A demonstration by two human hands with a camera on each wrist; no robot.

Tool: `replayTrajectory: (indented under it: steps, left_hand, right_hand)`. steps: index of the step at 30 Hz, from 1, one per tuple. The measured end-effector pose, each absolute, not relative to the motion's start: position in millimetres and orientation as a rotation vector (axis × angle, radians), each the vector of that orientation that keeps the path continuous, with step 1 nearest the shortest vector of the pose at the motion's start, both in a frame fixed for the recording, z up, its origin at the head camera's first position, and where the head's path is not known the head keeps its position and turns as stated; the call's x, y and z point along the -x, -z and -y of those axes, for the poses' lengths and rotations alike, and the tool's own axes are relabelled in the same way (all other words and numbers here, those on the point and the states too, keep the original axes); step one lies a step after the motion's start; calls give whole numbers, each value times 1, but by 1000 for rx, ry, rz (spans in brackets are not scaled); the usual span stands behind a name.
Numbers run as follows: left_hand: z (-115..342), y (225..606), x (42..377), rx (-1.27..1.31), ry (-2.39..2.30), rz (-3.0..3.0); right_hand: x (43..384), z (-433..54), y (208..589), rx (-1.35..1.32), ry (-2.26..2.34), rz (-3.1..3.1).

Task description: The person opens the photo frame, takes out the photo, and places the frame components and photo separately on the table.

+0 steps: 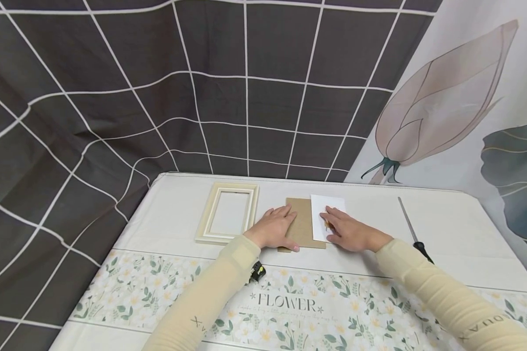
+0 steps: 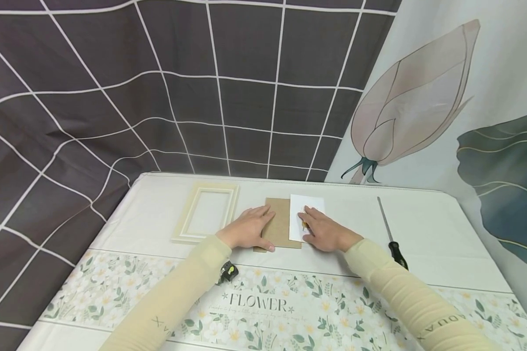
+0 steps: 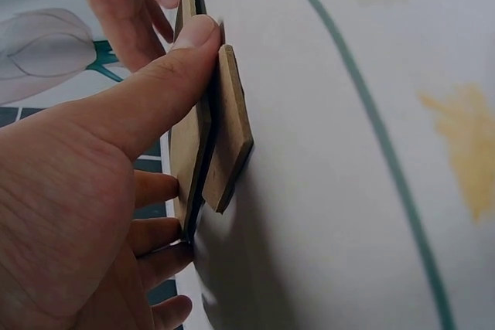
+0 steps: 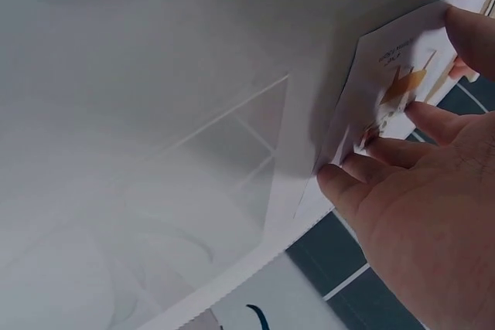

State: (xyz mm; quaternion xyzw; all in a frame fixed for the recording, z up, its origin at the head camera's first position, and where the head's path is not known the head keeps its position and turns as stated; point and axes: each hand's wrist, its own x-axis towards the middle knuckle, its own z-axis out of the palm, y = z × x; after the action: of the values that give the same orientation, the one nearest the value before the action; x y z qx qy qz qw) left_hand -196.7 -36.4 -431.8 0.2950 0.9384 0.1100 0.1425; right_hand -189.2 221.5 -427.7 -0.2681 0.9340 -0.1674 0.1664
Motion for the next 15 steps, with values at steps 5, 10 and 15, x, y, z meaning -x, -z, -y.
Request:
replayTrajectory:
  steps: [5,10,15]
  left_hand:
    - [37,432,197,-844,-308,-2708]
    - [36,431,197,-833,-293,-2707]
    - [36,431,198,-836,-272,-2706]
  right_hand:
    - [189,-227,428,774,470,-2660]
    - [190,-231,428,799,477,-2666]
    - [190,-232,429,801,475,-2670]
